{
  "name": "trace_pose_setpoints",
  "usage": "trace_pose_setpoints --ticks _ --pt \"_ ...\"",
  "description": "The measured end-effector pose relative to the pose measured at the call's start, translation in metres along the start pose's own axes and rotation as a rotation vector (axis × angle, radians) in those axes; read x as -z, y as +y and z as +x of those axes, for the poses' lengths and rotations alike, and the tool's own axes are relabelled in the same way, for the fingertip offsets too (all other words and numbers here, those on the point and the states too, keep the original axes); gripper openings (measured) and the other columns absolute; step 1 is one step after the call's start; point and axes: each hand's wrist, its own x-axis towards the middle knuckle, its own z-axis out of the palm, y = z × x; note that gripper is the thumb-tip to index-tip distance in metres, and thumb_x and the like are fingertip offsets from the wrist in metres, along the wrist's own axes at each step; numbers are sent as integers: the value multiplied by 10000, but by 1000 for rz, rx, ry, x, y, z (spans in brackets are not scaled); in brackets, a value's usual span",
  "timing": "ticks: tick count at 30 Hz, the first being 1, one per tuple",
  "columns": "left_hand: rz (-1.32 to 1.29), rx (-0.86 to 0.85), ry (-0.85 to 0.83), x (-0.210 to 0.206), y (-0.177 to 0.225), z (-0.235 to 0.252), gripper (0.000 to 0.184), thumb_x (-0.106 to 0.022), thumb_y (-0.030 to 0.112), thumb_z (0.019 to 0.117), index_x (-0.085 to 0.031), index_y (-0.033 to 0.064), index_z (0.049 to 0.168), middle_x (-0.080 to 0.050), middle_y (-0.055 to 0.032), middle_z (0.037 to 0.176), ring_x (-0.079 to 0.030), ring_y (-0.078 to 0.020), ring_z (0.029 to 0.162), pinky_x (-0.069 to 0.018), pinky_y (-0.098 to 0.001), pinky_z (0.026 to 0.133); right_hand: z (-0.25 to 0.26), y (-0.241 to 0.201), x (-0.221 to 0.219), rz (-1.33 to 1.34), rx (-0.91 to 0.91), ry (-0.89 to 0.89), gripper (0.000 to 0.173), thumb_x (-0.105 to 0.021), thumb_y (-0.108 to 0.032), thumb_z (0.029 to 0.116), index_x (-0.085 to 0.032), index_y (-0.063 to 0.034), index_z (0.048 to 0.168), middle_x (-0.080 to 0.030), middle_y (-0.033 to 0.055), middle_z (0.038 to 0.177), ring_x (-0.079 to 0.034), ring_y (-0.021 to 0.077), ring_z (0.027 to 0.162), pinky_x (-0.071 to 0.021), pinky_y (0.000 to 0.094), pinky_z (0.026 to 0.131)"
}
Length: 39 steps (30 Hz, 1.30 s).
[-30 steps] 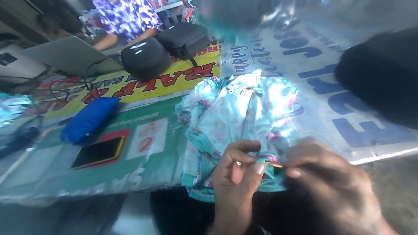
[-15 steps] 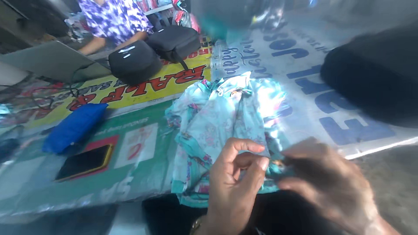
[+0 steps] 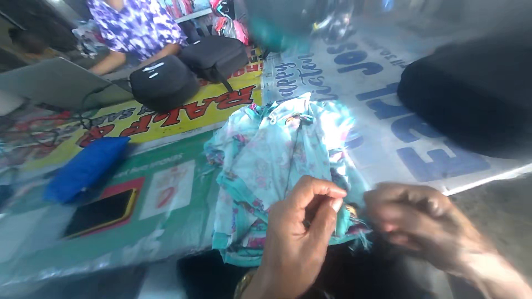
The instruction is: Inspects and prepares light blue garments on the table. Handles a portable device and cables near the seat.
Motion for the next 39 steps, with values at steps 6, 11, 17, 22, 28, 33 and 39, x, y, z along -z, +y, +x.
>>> trace_pose_setpoints --ticks 6,11,17,22,28,33,39 --pt "-52 20 34 -1 0 2 99 -579 6 987 -649 -8 1057 -701 7 939 -646 13 808 -553 -138 719 0 6 -12 -558 111 119 324 -698 -408 964 -663 -97 1052 -654 -86 905 -579 -103 780 -487 59 661" --pt "77 -53 30 -4 0 3 94 -591 27 989 -657 -17 1040 -704 -4 928 -636 28 789 -540 -117 685 -6 11 -16 -552 122 74 277 -606 -251 1037 -625 -41 858 -589 -46 711 -530 -90 655 -427 57 589" --pt "9 11 -22 -4 -2 6 97 -580 6 987 -654 -18 1044 -696 0 934 -627 21 793 -536 -126 692 -16 -2 6 -41 20 -37 260 -529 -256 1078 -688 -96 948 -625 -116 779 -506 -112 644 -392 51 550" --pt "-26 98 -42 -6 -1 8 134 -584 18 989 -630 -9 1112 -686 -3 910 -633 -5 755 -544 -147 675 -16 -3 2 -581 99 109 229 -548 -170 1021 -625 -53 839 -546 -54 696 -474 -91 619 -366 61 544" --pt "-15 55 -269 -4 -10 9 168 -590 91 1018 -664 -34 1102 -683 -16 958 -626 7 836 -537 -149 744 -13 -10 8 -368 91 112 169 -579 -181 1015 -655 -117 880 -610 -125 757 -535 -119 690 -417 43 595" --pt "189 -15 -407 -3 -5 16 163 -631 144 1008 -706 5 970 -701 -38 903 -651 -15 829 -538 -159 747 -4 -21 6 -475 100 124 176 -582 -171 1005 -642 -109 852 -571 -125 712 -498 -131 640 -391 34 550" --pt "177 127 -359 1 1 35 183 -565 139 1023 -692 25 957 -648 30 808 -574 45 715 -481 -118 656 -5 -16 8 -1305 46 323 452 -519 -543 986 -620 -128 1133 -621 -21 751 -564 72 599 -443 304 515"
